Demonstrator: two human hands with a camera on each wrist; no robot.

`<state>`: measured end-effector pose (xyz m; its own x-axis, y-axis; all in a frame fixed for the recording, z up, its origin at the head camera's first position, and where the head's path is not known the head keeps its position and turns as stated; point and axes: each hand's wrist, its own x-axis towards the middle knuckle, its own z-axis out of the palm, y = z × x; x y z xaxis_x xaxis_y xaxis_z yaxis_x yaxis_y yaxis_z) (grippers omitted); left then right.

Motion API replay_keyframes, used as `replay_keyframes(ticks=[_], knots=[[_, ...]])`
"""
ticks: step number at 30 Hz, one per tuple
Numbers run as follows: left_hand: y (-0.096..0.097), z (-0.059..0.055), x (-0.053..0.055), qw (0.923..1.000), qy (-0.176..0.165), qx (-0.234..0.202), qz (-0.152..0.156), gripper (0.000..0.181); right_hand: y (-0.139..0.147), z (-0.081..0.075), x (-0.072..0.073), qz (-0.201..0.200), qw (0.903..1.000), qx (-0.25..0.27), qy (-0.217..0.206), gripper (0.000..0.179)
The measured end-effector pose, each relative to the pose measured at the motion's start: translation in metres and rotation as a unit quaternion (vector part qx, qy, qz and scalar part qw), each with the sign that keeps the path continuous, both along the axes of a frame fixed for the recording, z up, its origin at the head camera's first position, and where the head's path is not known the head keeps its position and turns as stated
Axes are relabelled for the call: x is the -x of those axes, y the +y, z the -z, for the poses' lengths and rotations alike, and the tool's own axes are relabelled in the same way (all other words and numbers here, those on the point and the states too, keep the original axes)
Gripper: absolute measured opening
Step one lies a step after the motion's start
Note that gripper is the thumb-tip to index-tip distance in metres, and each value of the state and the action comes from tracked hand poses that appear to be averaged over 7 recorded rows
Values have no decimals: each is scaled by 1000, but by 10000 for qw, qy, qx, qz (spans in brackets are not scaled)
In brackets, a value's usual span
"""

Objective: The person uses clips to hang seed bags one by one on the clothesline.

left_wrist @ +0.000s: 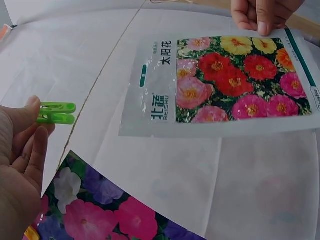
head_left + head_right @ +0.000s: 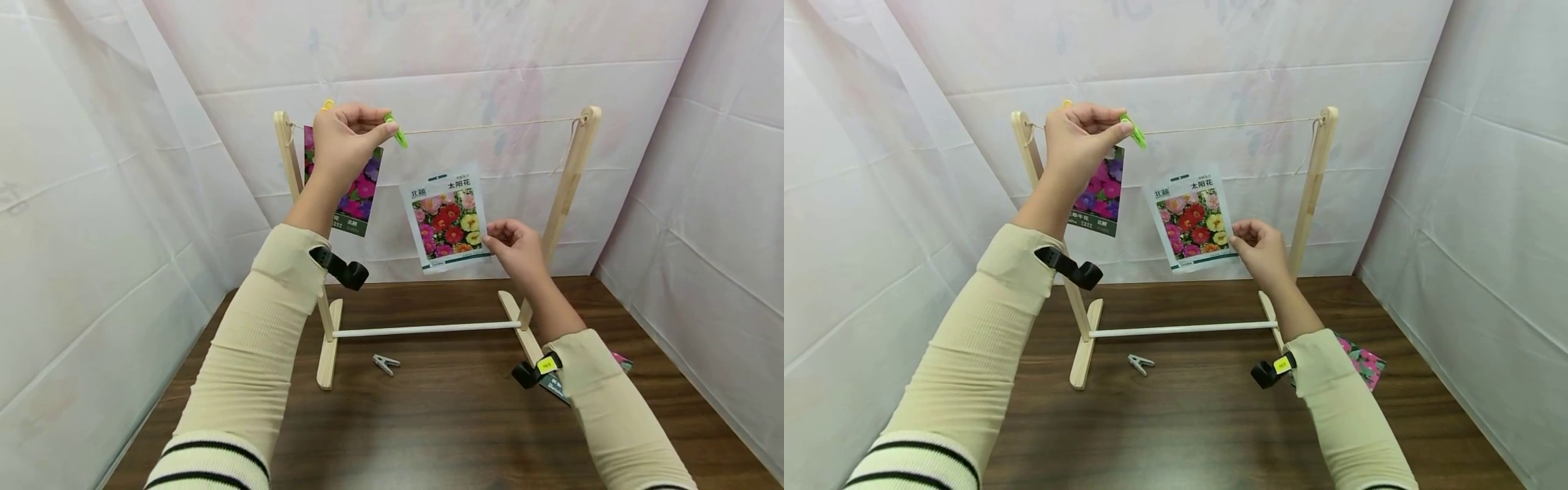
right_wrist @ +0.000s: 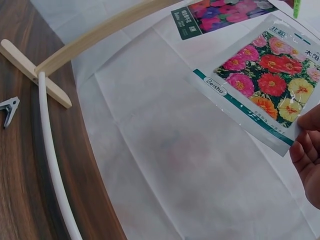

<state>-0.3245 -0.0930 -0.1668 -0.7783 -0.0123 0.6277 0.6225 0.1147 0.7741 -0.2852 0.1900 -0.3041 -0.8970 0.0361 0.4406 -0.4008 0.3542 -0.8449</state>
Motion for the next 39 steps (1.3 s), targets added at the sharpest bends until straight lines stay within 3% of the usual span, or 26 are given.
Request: replay_keyframes(ticks=[10, 20, 39], knots=[[3, -7, 3, 9998, 211, 70, 23, 16, -13, -4, 9, 93, 10000, 26, 16, 15], [6, -8, 7, 9998, 109, 169, 73, 19, -26, -13, 17, 334, 9992, 101, 199, 17], [8, -4, 6, 9984, -31, 566, 12, 18, -40, -21, 16, 137, 9981, 351, 489, 17]])
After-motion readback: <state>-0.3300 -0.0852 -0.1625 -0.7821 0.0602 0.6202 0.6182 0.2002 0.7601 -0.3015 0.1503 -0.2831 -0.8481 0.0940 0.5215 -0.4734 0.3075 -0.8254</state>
